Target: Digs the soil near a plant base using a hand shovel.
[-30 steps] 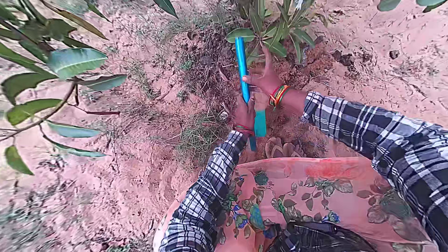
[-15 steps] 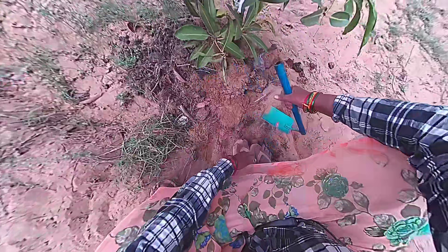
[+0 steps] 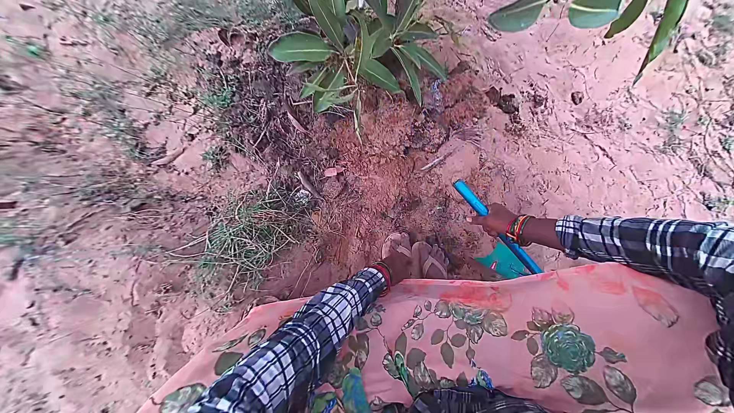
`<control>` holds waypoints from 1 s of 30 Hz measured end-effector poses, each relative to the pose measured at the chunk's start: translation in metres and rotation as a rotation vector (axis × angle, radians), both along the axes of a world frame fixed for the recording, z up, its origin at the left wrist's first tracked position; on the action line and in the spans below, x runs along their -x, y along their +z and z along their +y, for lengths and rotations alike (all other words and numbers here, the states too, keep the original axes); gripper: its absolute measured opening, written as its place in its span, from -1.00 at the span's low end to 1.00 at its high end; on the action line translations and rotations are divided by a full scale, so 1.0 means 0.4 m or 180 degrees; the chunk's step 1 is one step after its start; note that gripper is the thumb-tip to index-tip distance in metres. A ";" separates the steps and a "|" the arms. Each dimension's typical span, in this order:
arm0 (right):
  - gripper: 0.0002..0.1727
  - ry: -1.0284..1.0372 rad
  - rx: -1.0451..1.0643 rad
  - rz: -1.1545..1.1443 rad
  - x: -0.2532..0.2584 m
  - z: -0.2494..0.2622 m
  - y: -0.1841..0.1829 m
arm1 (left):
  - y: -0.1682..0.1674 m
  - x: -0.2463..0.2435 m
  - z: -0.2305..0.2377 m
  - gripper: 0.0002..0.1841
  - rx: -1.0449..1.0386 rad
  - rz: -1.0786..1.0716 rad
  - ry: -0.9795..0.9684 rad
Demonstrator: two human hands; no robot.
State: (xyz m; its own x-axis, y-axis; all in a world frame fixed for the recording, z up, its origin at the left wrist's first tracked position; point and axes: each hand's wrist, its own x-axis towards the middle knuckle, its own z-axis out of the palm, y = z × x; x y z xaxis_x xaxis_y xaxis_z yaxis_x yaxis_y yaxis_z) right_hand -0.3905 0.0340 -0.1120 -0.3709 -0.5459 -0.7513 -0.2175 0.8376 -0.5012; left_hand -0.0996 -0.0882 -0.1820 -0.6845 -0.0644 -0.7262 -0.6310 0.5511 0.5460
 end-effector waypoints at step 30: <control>-0.68 -0.0146 0.1501 -0.0372 -0.111 -0.137 0.163 | -0.091 0.163 -0.121 -0.54 -0.0985 0.0697 0.3156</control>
